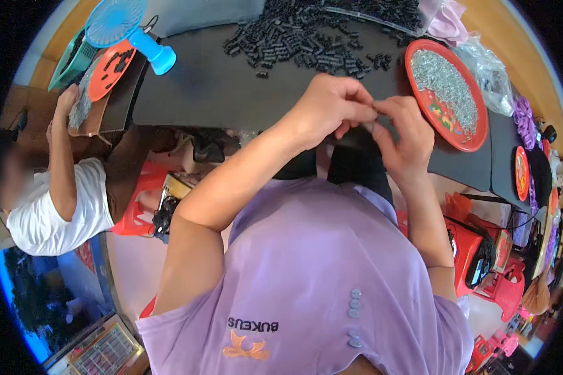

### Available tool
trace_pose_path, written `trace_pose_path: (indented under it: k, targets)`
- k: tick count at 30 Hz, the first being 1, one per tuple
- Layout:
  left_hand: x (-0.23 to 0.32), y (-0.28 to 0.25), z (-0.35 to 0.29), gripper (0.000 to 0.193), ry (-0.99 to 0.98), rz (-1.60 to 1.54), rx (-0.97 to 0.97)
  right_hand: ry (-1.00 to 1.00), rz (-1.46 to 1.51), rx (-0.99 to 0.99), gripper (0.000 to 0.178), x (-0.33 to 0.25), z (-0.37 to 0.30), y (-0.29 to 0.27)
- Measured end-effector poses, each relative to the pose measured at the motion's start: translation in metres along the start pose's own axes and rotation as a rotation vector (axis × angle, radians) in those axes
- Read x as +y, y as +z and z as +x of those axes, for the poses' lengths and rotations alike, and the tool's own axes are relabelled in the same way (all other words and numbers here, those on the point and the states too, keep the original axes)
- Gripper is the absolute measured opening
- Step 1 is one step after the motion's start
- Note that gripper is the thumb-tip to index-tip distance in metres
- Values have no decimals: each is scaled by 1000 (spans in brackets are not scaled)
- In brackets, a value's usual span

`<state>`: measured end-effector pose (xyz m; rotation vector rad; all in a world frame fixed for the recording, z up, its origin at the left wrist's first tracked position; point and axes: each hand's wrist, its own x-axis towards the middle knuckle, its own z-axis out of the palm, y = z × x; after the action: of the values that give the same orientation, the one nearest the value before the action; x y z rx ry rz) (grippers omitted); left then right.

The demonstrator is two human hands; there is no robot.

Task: The person assembles components by picking small metal pins from a plate, taking black plastic pieces, and inserting the pins into the plastic pieces by hand.

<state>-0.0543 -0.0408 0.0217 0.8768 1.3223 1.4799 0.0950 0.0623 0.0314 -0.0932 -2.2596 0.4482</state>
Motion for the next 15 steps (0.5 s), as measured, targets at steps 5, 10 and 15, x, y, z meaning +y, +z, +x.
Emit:
trace_pose_path:
  k: [5, 10, 15]
  targets:
    - [1, -1, -9, 12, 46, -49, 5, -32, -379, -8, 33, 21, -4, -33]
    - [0, -6, -11, 10, 77, -72, -10, 89, -657, -152, 30, 50, -23, -54]
    - [-5, -8, -11, 10, 136, -103, -17, 104, -609, -97, 23, 64, -45, -83]
